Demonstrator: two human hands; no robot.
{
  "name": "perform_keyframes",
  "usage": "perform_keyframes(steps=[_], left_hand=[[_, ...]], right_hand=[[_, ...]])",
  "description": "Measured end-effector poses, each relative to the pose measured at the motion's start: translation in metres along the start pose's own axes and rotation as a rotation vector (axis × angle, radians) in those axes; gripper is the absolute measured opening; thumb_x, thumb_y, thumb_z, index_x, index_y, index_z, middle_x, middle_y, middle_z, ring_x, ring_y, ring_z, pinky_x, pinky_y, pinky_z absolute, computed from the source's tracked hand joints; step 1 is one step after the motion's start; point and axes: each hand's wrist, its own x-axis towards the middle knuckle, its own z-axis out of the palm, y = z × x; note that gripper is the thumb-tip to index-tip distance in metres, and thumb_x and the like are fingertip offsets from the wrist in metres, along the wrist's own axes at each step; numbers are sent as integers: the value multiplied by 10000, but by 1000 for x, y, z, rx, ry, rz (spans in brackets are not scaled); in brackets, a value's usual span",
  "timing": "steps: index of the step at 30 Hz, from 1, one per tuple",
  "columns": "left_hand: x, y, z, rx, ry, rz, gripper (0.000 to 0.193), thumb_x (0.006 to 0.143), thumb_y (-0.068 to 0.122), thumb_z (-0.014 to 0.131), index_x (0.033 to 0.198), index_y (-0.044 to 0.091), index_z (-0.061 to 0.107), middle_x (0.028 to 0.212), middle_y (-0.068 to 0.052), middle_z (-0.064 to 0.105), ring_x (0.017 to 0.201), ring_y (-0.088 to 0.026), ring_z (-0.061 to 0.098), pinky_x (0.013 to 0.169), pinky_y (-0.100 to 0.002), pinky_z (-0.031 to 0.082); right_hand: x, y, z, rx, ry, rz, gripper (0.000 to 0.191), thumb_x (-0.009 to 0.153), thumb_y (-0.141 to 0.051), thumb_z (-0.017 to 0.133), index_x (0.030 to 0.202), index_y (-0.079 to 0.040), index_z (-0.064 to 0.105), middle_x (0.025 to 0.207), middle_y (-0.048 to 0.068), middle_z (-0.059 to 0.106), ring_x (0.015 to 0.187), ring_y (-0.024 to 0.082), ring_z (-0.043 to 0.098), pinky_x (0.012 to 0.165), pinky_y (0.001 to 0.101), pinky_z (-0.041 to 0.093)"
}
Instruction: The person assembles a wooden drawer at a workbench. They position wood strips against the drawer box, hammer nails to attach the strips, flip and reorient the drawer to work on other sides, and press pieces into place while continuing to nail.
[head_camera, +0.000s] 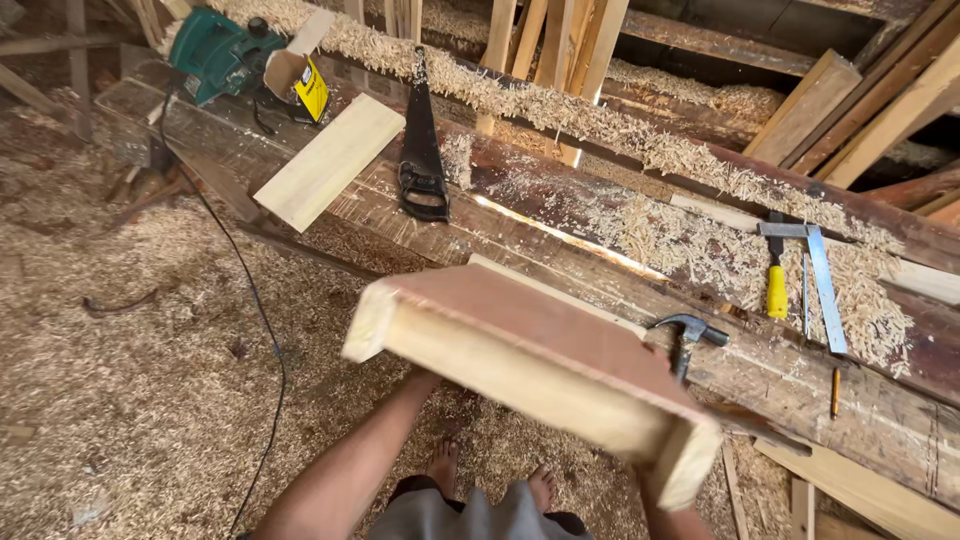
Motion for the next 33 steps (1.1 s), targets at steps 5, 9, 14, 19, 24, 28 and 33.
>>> perform_keyframes(steps=[5, 9, 14, 19, 24, 28, 33], left_hand=[[21, 4, -18, 39, -25, 59, 329, 1043, 313, 546, 1200, 41, 645, 1022, -122, 712, 902, -214, 688, 770, -368, 564], [22, -6, -28, 44, -84, 98, 334, 1041, 322, 551, 1187, 40, 653, 998, -121, 718, 872, -213, 695, 742, -366, 569], [13, -22, -34, 54, -143, 119, 341, 1038, 334, 558, 1171, 38, 663, 969, -121, 726, 835, -211, 704, 708, -365, 575], [12, -16, -37, 94, -180, 142, 349, 1036, 346, 565, 1155, 36, 672, 940, -120, 734, 798, -209, 713, 674, -363, 581], [36, 13, -43, 240, -182, 148, 357, 1033, 357, 572, 1139, 34, 682, 911, -119, 741, 761, -208, 722, 640, -361, 587], [68, 42, -47, 350, -57, 142, 365, 1032, 367, 578, 1126, 33, 690, 887, -119, 747, 731, -206, 729, 612, -360, 592], [99, 69, -47, 355, 66, 196, 334, 961, 358, 663, 1057, 46, 733, 836, -135, 754, 741, -238, 711, 712, -395, 571]], right_hand=[[6, 4, 4, -4, -1, 65, 461, 962, -279, 588, 1373, -151, 423, 836, 238, 739, 758, 387, 706, 721, 521, 552], [3, 2, 4, -10, 0, 106, 400, 970, -266, 581, 1327, -120, 477, 864, 241, 741, 789, 379, 708, 748, 515, 557], [1, -2, 3, -5, 13, 130, 336, 980, -249, 574, 1269, -81, 543, 898, 246, 744, 827, 370, 709, 781, 507, 564], [1, -4, 1, 7, 21, 135, 295, 990, -233, 566, 1211, -42, 610, 933, 250, 747, 865, 361, 711, 814, 499, 570], [14, -10, -9, 24, 24, 120, 287, 1001, -216, 558, 1153, -3, 677, 968, 255, 750, 903, 352, 713, 847, 492, 577], [37, -20, -26, 70, 113, 23, 307, 1009, -203, 552, 1106, 28, 730, 995, 258, 752, 933, 344, 714, 874, 485, 582], [67, -37, -53, 23, 172, -119, 400, 931, -297, 561, 1118, 28, 702, 1031, 286, 730, 985, 377, 714, 906, 460, 566]])
